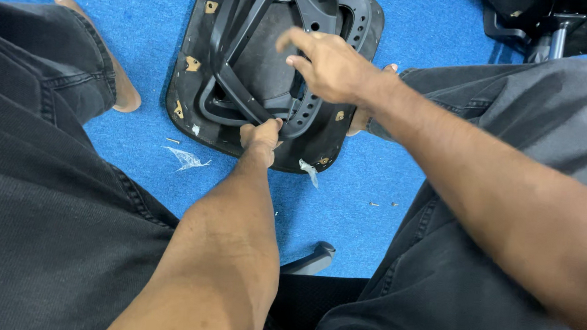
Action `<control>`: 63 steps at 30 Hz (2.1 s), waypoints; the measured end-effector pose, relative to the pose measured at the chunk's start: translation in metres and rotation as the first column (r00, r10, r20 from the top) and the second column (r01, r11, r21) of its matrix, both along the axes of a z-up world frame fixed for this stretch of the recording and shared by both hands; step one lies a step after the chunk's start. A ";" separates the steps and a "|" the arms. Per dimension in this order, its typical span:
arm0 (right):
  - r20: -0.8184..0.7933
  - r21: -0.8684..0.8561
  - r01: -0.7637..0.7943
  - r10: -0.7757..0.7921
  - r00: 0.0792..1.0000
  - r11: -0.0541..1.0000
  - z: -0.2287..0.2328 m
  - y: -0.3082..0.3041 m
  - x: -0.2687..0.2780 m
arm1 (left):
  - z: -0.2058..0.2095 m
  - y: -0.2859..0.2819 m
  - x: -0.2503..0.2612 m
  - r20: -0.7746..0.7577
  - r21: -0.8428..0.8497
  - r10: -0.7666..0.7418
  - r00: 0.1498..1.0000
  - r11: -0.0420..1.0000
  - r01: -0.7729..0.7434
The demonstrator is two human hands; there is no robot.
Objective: The person sits on the floor and uses a screwdriver to attach a metal frame to a black chair seat. They align the parts, insert screws, and tighten them to secure the frame to the seat.
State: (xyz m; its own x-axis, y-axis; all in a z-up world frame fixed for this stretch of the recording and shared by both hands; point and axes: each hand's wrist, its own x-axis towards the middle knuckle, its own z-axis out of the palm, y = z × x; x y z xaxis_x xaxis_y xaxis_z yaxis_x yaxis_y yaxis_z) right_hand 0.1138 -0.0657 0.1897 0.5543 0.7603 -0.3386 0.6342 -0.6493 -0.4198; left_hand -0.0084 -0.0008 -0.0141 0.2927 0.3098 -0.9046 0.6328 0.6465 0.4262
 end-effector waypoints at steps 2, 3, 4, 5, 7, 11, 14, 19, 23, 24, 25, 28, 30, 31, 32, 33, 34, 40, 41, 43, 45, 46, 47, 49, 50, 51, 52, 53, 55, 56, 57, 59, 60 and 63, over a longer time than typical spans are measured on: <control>-0.095 -0.183 -0.014 -0.003 0.995 0.983 0.005 0.001 0.006 | 0.001 0.000 -0.001 0.007 -0.017 0.027 1.000 1.000 -0.026; -0.139 -0.271 -0.023 -0.015 0.990 0.962 0.007 0.002 0.009 | 0.003 0.000 -0.001 0.011 -0.022 0.035 0.999 0.999 -0.034; -0.116 -0.224 -0.082 0.057 0.992 0.971 0.010 0.003 0.011 | 0.004 0.001 0.000 0.015 -0.028 0.043 0.999 0.999 -0.043; -0.092 -0.179 -0.144 0.129 0.987 0.973 0.012 0.004 0.013 | 0.005 0.001 -0.001 0.000 -0.041 0.032 0.999 0.999 -0.032; -0.062 -0.219 -0.181 0.172 0.983 0.959 0.014 0.006 0.016 | 0.006 0.003 -0.001 -0.028 -0.066 0.011 1.000 0.998 -0.013; 0.068 -0.493 -0.119 0.175 0.982 0.862 0.018 0.008 0.021 | 0.012 0.003 -0.001 -0.026 -0.044 -0.006 1.000 0.999 0.005; 0.196 -0.570 0.048 0.078 0.978 0.820 0.013 0.007 0.011 | 0.015 0.004 0.000 -0.037 -0.032 -0.010 0.999 0.999 0.009; 0.192 -0.670 0.151 -0.026 0.981 0.727 0.016 0.002 0.008 | 0.021 0.003 0.000 -0.030 0.019 -0.009 1.000 1.000 0.010; 0.115 -0.553 -0.238 0.356 0.928 0.798 0.026 -0.002 0.024 | 0.032 0.005 0.001 -0.026 0.016 -0.013 1.000 1.000 0.013; 0.123 -0.471 -0.353 0.457 0.881 0.808 0.027 -0.001 0.027 | 0.034 0.007 0.001 -0.035 0.021 -0.020 0.999 1.000 0.021; 0.097 -0.443 -0.427 0.515 0.851 0.789 0.026 0.000 0.030 | 0.035 0.007 0.002 -0.044 0.027 -0.026 0.999 0.999 0.027; 0.048 -0.368 -0.572 0.629 0.776 0.733 0.022 0.002 0.035 | 0.030 0.005 0.001 -0.058 0.038 -0.032 0.998 0.999 0.034; 0.046 -0.348 -0.583 0.635 0.771 0.734 0.018 0.004 0.032 | 0.025 0.004 0.001 -0.058 0.053 -0.051 0.997 0.997 0.054; 0.005 -0.394 -0.512 0.559 0.829 0.763 0.016 0.006 0.031 | 0.021 0.005 0.001 -0.054 0.061 -0.057 0.997 0.996 0.060; -0.031 -0.443 -0.438 0.475 0.880 0.783 0.014 0.008 0.028 | 0.018 0.005 0.001 -0.044 0.041 -0.041 0.998 0.998 0.043; -0.063 -0.493 -0.362 0.383 0.922 0.791 0.012 0.010 0.024 | 0.016 0.005 -0.001 -0.036 0.019 -0.028 0.999 0.999 0.028; -0.037 -0.507 -0.279 0.303 0.952 0.816 0.010 0.012 0.020 | 0.015 0.004 -0.001 -0.028 -0.003 -0.014 1.000 1.000 0.014; 0.026 -0.649 0.290 -0.361 0.932 0.703 -0.002 0.028 0.012 | 0.006 0.003 0.001 -0.042 0.011 -0.041 0.998 0.999 0.041; -0.019 -0.652 0.231 -0.321 0.947 0.722 0.000 0.028 0.013 | 0.005 0.003 0.001 -0.037 0.004 -0.039 0.999 0.999 0.039; -0.045 -0.663 0.087 -0.156 0.987 0.743 0.003 0.026 0.015 | 0.004 0.003 0.002 -0.028 -0.010 -0.037 0.999 0.999 0.037; -0.010 -0.691 -0.081 0.103 0.995 0.718 0.009 0.025 0.021 | 0.004 0.002 0.002 -0.045 0.007 -0.046 0.998 0.999 0.046; 0.001 -0.636 -0.180 0.234 0.972 0.750 0.012 0.023 0.023 | 0.004 0.003 0.003 -0.052 0.014 -0.048 0.997 0.999 0.049; 0.018 -0.579 -0.286 0.363 0.932 0.764 0.015 0.021 0.026 | 0.004 0.003 0.003 -0.051 0.006 -0.041 0.998 0.999 0.042; 0.035 -0.493 -0.473 0.560 0.828 0.730 0.019 0.018 0.030 | 0.004 0.004 0.005 -0.050 0.002 -0.030 0.998 1.000 0.030; 0.029 -0.466 -0.549 0.632 0.774 0.694 0.019 0.017 0.031 | 0.005 0.004 0.006 -0.047 -0.006 -0.025 0.999 1.000 0.024; 0.025 -0.436 -0.618 0.696 0.718 0.654 0.018 0.016 0.030 | 0.006 0.005 0.006 -0.045 -0.011 -0.025 0.999 1.000 0.024; 0.013 -0.468 -0.617 0.703 0.711 0.633 0.018 0.014 0.029 | 0.006 0.004 0.005 -0.043 -0.013 -0.027 0.999 1.000 0.027; -0.001 -0.498 -0.618 0.712 0.702 0.609 0.017 0.014 0.028 | 0.004 0.004 0.004 -0.047 -0.020 -0.021 0.999 1.000 0.020; -0.032 -0.556 -0.593 0.698 0.716 0.582 0.014 0.015 0.026 | 0.004 0.006 0.003 -0.041 -0.025 -0.021 0.999 0.999 0.020; -0.048 -0.586 -0.566 0.673 0.738 0.580 0.012 0.016 0.024 | 0.004 0.008 0.004 -0.040 -0.023 -0.023 0.999 0.999 0.022; -0.065 -0.618 -0.537 0.644 0.762 0.574 0.009 0.015 0.022 | 0.004 0.006 0.004 -0.036 -0.026 -0.026 0.999 0.999 0.025; -0.039 -0.584 -0.429 0.504 0.863 0.689 0.002 0.016 0.020 | 0.004 0.003 0.002 -0.036 -0.029 -0.029 0.999 0.999 0.028; -0.031 -0.565 -0.370 0.430 0.903 0.737 -0.002 0.018 0.018 | 0.004 0.001 0.002 -0.037 -0.032 -0.029 0.999 0.999 0.028; 0.018 -0.712 0.042 -0.042 0.999 0.701 -0.017 0.032 0.014 | 0.003 0.003 0.000 -0.041 -0.028 -0.020 0.999 0.999 0.019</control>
State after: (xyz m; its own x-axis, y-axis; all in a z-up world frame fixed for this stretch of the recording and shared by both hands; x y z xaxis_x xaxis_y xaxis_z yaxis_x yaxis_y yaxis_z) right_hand 0.1279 -0.0341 0.1728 0.5797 0.2684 -0.7694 0.5992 -0.7803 0.1793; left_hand -0.0087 0.0024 -0.0113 0.2607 0.2787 -0.9243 0.6621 0.6451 0.3813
